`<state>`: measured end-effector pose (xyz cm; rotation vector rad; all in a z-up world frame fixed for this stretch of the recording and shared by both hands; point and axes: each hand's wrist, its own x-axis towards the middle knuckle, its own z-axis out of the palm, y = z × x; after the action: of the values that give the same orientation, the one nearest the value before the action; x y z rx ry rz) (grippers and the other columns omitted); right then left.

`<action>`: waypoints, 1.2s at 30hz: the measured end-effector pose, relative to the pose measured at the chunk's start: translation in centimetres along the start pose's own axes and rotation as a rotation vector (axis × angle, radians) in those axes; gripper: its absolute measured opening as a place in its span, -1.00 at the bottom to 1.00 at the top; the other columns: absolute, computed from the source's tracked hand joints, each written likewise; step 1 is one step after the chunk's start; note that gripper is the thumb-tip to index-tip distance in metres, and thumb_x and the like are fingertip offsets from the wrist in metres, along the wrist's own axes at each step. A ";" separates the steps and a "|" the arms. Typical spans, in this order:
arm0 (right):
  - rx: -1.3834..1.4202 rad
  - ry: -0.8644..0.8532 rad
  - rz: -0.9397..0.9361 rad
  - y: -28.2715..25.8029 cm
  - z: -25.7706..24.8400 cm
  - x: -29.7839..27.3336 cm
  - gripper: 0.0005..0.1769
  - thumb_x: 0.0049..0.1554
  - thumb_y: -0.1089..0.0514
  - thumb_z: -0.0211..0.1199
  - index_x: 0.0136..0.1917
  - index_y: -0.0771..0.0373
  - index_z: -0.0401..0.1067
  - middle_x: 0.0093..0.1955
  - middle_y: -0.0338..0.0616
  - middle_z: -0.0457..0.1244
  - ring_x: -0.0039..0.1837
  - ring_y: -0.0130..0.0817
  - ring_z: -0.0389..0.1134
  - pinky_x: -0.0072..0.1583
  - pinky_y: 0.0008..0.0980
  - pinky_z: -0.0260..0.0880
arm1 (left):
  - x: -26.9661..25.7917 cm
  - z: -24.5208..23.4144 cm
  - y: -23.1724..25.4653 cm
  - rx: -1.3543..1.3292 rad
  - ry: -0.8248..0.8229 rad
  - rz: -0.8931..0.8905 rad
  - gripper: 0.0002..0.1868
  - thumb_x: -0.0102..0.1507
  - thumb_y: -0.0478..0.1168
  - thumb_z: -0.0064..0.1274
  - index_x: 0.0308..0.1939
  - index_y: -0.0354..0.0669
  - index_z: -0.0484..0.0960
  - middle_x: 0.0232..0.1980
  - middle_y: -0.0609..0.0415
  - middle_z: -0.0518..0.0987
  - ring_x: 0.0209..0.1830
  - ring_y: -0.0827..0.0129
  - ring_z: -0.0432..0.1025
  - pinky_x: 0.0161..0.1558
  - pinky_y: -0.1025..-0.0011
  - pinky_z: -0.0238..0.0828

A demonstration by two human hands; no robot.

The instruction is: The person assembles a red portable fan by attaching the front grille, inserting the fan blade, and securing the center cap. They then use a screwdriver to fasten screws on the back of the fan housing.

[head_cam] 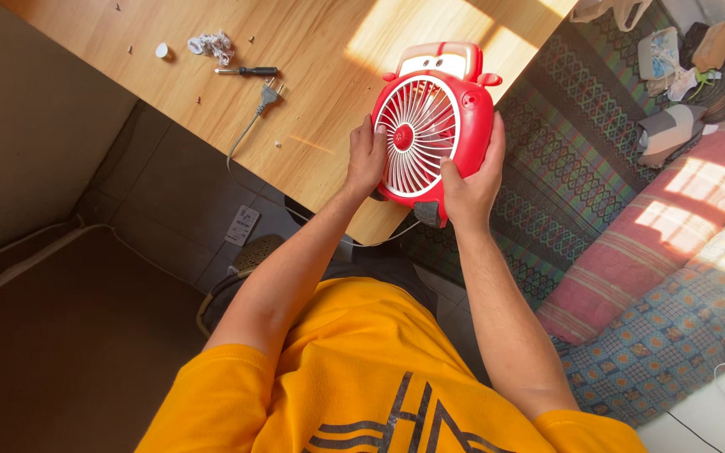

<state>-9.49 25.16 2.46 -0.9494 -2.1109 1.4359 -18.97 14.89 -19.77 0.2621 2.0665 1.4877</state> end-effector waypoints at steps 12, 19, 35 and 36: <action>-0.140 -0.005 -0.143 -0.9 1.3 0.3 -0.03 0.06 0.47 0.22 0.68 0.34 -0.07 0.64 0.21 0.08 0.66 0.03 0.16 0.64 -0.11 0.17 | 0.6 -2.3 3.3 0.276 -0.079 -0.012 -0.42 0.47 0.05 -0.26 0.41 -0.30 0.39 0.34 -0.23 0.38 0.34 -0.10 0.33 0.35 0.10 0.27; -0.399 0.018 -0.162 -1.4 3.4 -0.6 0.05 0.04 0.37 0.32 0.67 0.30 -0.14 0.67 0.26 -0.03 0.70 0.17 -0.04 0.62 0.23 -0.17 | -0.8 -4.9 5.4 0.088 -0.083 0.173 -0.48 0.45 -0.04 -0.21 0.40 -0.26 0.43 0.40 -0.22 0.44 0.37 -0.01 0.42 0.35 0.24 0.36; -0.576 -0.022 -0.295 -3.7 7.8 -1.5 0.06 0.07 0.38 0.34 0.70 0.20 -0.12 0.72 0.08 -0.08 0.76 0.16 -0.16 0.65 0.35 -0.40 | -5.2 -15.0 6.7 0.175 0.244 0.322 -0.73 0.54 -0.08 -0.01 0.25 -0.02 0.65 0.28 -0.02 0.69 0.27 0.18 0.53 0.36 0.27 0.40; -0.540 -0.009 -0.307 -3.8 7.8 -0.9 0.04 0.07 0.40 0.31 0.70 0.21 -0.11 0.71 0.12 -0.08 0.75 0.16 -0.14 0.66 0.30 -0.34 | -5.7 -17.2 6.1 0.149 0.417 0.259 -0.67 0.48 -0.14 0.04 0.30 -0.13 0.57 0.19 -0.05 0.65 0.20 0.14 0.52 0.29 0.24 0.42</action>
<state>-15.21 18.62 3.01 -0.7423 -2.5731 0.7340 -24.85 0.52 -8.54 0.3076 2.5615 1.6511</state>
